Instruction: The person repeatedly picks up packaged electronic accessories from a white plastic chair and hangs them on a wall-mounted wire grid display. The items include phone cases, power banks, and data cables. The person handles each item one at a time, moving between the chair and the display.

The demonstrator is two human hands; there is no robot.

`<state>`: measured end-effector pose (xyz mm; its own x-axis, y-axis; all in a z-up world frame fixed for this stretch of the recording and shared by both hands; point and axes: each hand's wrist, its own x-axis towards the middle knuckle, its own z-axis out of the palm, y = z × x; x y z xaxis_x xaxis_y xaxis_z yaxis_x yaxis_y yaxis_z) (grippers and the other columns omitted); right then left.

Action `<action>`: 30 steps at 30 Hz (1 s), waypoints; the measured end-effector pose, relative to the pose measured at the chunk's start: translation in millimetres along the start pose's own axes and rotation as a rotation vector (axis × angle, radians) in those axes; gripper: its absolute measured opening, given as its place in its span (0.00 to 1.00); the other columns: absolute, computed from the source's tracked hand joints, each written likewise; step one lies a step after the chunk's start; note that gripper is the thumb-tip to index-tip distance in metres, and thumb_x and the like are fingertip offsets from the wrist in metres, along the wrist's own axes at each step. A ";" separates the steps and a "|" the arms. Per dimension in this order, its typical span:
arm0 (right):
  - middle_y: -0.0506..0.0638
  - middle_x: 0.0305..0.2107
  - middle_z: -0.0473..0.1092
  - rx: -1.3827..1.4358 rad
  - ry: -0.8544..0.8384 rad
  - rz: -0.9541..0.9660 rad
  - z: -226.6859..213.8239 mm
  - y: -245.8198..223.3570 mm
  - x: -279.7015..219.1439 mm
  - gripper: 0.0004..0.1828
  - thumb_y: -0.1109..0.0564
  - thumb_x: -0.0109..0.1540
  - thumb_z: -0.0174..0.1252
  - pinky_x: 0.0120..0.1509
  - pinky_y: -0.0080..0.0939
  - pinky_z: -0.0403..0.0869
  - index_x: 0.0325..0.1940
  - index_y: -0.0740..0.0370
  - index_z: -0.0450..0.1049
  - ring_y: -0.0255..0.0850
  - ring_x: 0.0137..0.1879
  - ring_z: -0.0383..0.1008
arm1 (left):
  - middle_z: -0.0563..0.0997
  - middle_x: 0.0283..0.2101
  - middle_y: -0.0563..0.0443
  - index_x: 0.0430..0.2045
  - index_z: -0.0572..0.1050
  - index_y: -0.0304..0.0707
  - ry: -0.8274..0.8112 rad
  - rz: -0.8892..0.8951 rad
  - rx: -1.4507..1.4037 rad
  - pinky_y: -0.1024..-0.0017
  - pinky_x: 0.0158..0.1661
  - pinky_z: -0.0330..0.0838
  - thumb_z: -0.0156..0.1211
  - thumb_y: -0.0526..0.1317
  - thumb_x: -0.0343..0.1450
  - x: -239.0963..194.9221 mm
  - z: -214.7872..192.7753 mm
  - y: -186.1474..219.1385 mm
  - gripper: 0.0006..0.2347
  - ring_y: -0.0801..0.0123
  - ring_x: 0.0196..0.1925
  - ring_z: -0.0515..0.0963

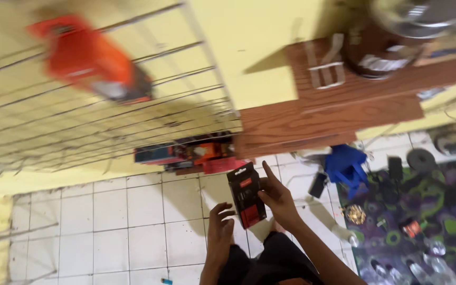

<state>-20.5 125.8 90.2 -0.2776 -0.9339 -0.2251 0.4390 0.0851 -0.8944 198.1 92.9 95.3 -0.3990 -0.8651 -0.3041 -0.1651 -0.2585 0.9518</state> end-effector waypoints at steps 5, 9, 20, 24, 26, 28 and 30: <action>0.58 0.43 0.73 0.704 -0.277 0.249 78.5 -37.9 11.5 0.37 0.54 0.65 0.52 0.49 0.42 0.75 0.79 0.58 0.52 0.42 0.43 0.75 | 0.79 0.53 0.41 0.59 0.68 0.30 -0.109 0.207 -0.226 0.65 0.53 0.73 0.44 0.45 0.78 -2.8 -48.2 45.3 0.19 0.61 0.53 0.79; 0.51 0.36 0.66 1.039 -0.668 0.316 142.8 -44.4 6.8 0.35 0.46 0.70 0.51 0.39 0.35 0.67 0.79 0.59 0.54 0.36 0.33 0.67 | 0.81 0.48 0.41 0.56 0.71 0.29 -0.100 0.198 -0.265 0.66 0.51 0.73 0.43 0.46 0.78 -10.3 -99.8 58.6 0.19 0.61 0.50 0.80; 0.49 0.29 0.62 1.057 -0.641 0.408 314.7 -51.9 -17.2 0.32 0.43 0.70 0.44 0.32 0.32 0.65 0.72 0.63 0.59 0.34 0.27 0.63 | 0.79 0.47 0.42 0.55 0.70 0.27 -0.192 0.252 -0.396 0.66 0.53 0.68 0.52 0.43 0.74 -49.1 -256.4 58.0 0.19 0.63 0.49 0.75; 0.48 0.30 0.62 1.075 -0.721 0.410 351.0 -74.8 -9.8 0.30 0.40 0.73 0.42 0.35 0.33 0.65 0.71 0.63 0.60 0.33 0.28 0.62 | 0.80 0.45 0.42 0.54 0.71 0.27 -0.185 0.267 -0.360 0.67 0.52 0.70 0.52 0.44 0.73 -46.8 -289.0 45.0 0.19 0.63 0.48 0.77; 0.48 0.31 0.63 1.024 -0.778 0.378 359.0 -85.9 2.1 0.29 0.39 0.74 0.42 0.35 0.33 0.65 0.70 0.63 0.61 0.33 0.28 0.62 | 0.80 0.45 0.42 0.54 0.71 0.27 -0.191 0.284 -0.349 0.67 0.52 0.70 0.52 0.44 0.73 -42.4 -299.9 35.6 0.19 0.63 0.48 0.78; 0.49 0.32 0.64 0.987 -0.845 0.340 366.5 -94.4 15.9 0.30 0.38 0.74 0.43 0.34 0.34 0.64 0.71 0.62 0.61 0.34 0.28 0.63 | 0.80 0.45 0.42 0.55 0.70 0.28 -0.208 0.291 -0.368 0.67 0.51 0.70 0.52 0.44 0.73 -35.7 -305.7 27.0 0.20 0.63 0.48 0.77; 0.51 0.31 0.65 0.974 -0.952 0.305 378.0 -100.3 30.5 0.34 0.37 0.71 0.45 0.34 0.35 0.64 0.75 0.60 0.60 0.34 0.28 0.63 | 0.80 0.45 0.42 0.55 0.70 0.27 -0.222 0.307 -0.368 0.67 0.51 0.70 0.52 0.43 0.74 -30.4 -308.4 20.9 0.19 0.63 0.47 0.77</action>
<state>250.1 -42.5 319.1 0.4436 -0.8303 0.3374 0.8959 0.4200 -0.1444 484.9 -18.8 136.7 -0.5671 -0.8232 0.0282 0.3012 -0.1754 0.9373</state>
